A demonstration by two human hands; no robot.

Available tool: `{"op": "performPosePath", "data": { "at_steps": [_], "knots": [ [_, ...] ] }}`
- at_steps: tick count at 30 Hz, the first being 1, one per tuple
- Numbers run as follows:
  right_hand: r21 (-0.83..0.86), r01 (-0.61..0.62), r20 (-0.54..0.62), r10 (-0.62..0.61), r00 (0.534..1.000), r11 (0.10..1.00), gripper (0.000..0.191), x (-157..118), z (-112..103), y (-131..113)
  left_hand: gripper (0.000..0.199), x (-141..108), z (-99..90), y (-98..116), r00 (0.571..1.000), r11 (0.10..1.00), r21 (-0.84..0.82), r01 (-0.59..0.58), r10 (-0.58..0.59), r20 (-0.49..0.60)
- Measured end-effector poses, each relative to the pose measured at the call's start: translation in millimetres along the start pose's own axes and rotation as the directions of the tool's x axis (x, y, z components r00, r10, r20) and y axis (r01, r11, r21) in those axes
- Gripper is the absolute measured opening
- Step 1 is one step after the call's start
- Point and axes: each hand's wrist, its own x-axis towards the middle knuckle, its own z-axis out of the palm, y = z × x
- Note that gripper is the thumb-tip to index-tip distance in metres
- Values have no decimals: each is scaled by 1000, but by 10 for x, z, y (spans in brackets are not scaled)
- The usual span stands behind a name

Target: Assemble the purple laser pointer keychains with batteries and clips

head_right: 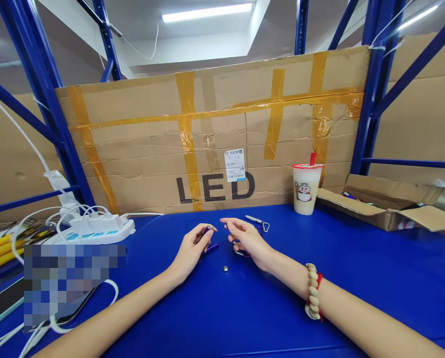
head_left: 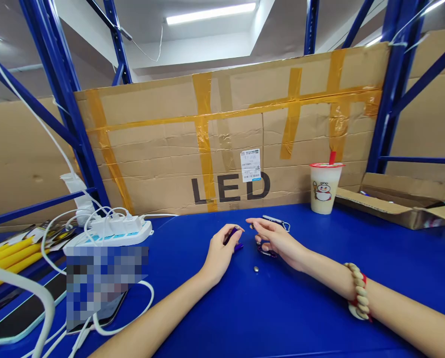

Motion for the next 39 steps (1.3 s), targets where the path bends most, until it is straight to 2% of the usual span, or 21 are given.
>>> {"op": "performPosePath", "data": {
  "at_steps": [9, 14, 17, 22, 26, 31, 35, 39],
  "knots": [
    [52, -53, -40, 55, 998, 997, 22, -16, -5, -28, 25, 20, 1, -44, 999, 1000, -5, 9, -9, -53],
    [66, -87, -99, 93, 991, 994, 23, 14, -21, -33, 24, 20, -5, -45, 997, 999, 40, -23, 25, -76],
    [59, -67, -104, 73, 992, 996, 24, 17, -19, -47, 23, 15, -14, -34, 995, 993, 92, -68, 74, -63],
    [129, -24, -77, 34, 996, 991, 20, 37, -38, -47, 23, -8, -17, 1, 995, 984, 147, -96, 99, -7],
    [165, -63, -73, 76, 994, 984, 17, 56, -52, -38, 22, -28, -4, 26, 993, 982, 146, -118, 113, 47],
    [159, -77, 21, 75, 997, 984, 22, 23, -9, -32, 16, -54, 21, 56, 982, 971, 152, -186, 178, 66],
    [166, -119, 62, 110, 992, 979, 26, -17, 34, -43, 18, -56, 32, 37, 989, 979, 144, -141, 134, 61],
    [124, -136, 87, 126, 988, 983, 31, -47, 59, -73, 25, -39, 44, 9, 998, 994, 94, -56, 57, -6]
  ]
}}
